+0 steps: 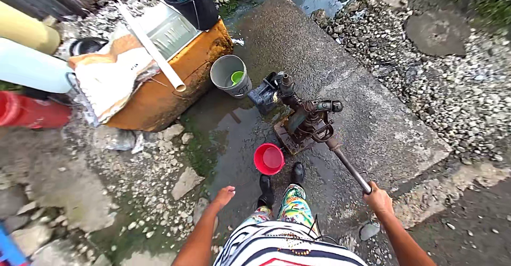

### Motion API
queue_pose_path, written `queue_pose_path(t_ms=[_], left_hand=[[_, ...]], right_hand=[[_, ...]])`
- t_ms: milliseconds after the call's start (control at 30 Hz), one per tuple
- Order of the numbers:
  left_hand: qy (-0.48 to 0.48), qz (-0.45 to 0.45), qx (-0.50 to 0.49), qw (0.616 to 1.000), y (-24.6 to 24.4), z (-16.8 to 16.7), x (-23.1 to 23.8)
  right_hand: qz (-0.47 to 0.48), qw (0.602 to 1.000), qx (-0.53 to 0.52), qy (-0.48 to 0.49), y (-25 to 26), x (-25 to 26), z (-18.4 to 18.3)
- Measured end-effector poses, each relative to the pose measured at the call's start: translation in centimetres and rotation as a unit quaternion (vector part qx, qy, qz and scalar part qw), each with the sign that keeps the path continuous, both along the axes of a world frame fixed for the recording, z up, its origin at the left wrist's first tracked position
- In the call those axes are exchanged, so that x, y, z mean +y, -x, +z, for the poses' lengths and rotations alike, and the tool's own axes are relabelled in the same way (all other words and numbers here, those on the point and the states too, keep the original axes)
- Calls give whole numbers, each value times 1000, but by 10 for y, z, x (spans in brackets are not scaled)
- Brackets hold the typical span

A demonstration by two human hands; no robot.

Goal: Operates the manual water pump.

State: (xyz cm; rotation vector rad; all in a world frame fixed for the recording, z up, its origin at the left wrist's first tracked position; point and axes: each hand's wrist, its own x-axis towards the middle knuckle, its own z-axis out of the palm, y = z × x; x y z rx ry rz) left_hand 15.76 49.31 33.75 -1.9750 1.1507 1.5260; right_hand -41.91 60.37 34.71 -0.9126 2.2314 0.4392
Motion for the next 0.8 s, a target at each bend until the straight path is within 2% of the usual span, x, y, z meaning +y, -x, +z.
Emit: queue_pose_path(t_ms=[100, 167, 267, 367, 467, 567, 667, 700, 733, 800], left_hand=[[28, -1, 5, 1000, 1, 12, -9], [42, -15, 9, 999, 2, 18, -13], [49, -37, 9, 998, 2, 24, -21], [57, -32, 25, 998, 0, 22, -22], [56, -22, 49, 997, -1, 11, -15], [34, -30, 68, 997, -5, -10, -3], [4, -41, 69, 997, -10, -30, 6], [-4, -45, 65, 997, -11, -33, 8], [-10, -46, 60, 997, -11, -34, 8], [-13, -36, 53, 998, -11, -35, 7]], right_hand=[[-1, 1000, -11, 13, 3, -7, -48], [-52, 998, -24, -3, -2, -17, -71], [-144, 984, -99, -20, -17, -29, -86], [-172, 967, -187, -15, -49, -8, -84], [-159, 972, -170, 10, -75, 23, -37], [-105, 989, -102, -26, -74, 25, 64], [-20, 998, -24, -61, -87, -5, 175], [-2, 998, -4, -66, -93, -18, 201], [11, 997, 8, -73, -98, -29, 217], [12, 996, 8, -87, -104, -42, 221]])
